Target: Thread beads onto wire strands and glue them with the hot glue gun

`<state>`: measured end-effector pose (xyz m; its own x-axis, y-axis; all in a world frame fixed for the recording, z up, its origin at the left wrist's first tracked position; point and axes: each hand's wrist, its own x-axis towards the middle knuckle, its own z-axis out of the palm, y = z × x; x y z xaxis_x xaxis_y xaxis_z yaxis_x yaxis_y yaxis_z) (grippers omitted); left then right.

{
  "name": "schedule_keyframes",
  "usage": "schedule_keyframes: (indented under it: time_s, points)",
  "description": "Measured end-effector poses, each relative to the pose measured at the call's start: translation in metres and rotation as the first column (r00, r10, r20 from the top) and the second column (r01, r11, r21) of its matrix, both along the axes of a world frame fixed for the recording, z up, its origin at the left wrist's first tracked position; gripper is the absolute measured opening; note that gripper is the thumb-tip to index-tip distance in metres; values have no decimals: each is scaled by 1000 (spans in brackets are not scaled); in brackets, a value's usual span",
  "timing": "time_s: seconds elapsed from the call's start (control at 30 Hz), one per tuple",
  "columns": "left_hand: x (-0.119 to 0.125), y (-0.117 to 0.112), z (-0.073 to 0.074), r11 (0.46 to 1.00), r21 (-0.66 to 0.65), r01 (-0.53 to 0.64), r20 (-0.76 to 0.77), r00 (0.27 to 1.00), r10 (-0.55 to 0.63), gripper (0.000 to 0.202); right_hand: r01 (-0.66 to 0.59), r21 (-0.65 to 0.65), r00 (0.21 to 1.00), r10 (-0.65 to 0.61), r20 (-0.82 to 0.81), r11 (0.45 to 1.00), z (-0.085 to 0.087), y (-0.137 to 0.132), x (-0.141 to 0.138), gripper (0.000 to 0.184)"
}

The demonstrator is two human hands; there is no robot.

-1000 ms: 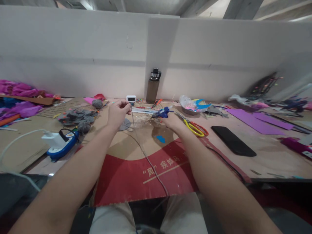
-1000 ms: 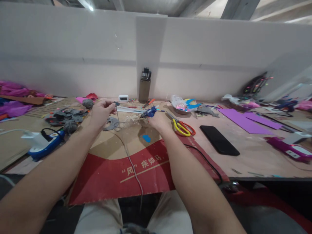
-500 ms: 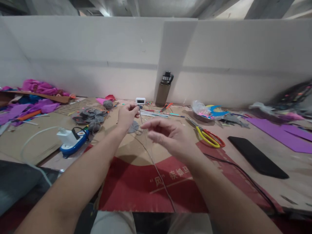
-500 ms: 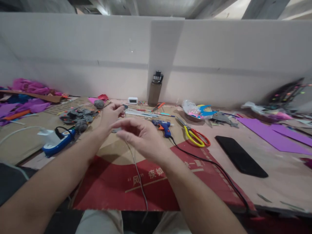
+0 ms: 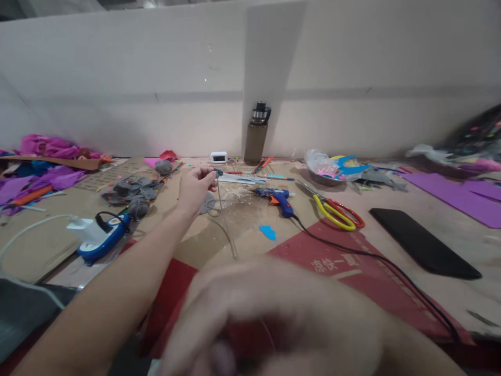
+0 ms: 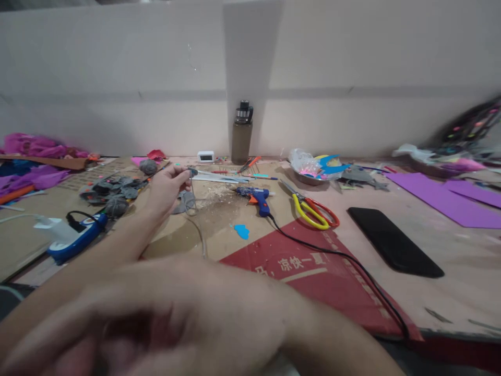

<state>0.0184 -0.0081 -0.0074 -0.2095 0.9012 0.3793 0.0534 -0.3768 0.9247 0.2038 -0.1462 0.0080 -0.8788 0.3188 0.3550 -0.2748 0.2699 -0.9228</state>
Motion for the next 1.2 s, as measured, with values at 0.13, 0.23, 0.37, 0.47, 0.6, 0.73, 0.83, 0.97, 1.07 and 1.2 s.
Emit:
schedule_keyframes:
  time_s: [0.13, 0.23, 0.37, 0.47, 0.6, 0.73, 0.83, 0.97, 1.07, 1.2]
  points:
    - [3, -8, 6, 998, 21, -65, -120, 991, 67, 7, 418, -91, 892, -427, -149, 904, 33, 9, -9, 13]
    - [5, -12, 7, 985, 147, -88, -229, 966, 121, 3, 622, -108, 759, -631, -160, 776, 25, 34, -16, 19]
    - [8, -12, 4, 940, 323, -111, -352, 908, 228, 6, 823, -107, 530, -822, -208, 557, -3, 69, -26, 29]
    - [10, -14, 3, 870, 480, -111, -422, 840, 340, 6, 874, -169, 433, -888, -154, 455, -14, 85, -37, 26]
    - [11, -21, 6, 793, 609, -38, -487, 771, 411, 6, 769, -388, 498, -857, -133, 508, -17, 94, -51, 43]
    - [13, -24, 6, 791, 611, -25, -491, 772, 404, 8, 747, -423, 515, -849, -120, 513, -18, 96, -54, 36]
    - [15, -22, 3, 829, 554, -69, -464, 802, 377, 9, 843, -307, 425, -897, -123, 441, -18, 98, -49, 21]
    - [17, -18, 0, 896, 439, -67, -412, 871, 268, 16, 909, -181, 345, -922, -178, 375, -18, 102, -42, 9]
    - [18, -19, -1, 919, 392, -36, -428, 877, 217, 17, 920, -156, 326, -923, -204, 359, -17, 104, -40, 7]
    - [20, -21, -1, 922, 385, -45, -435, 872, 224, 14, 935, -109, 312, -931, -191, 336, -16, 102, -40, 10]
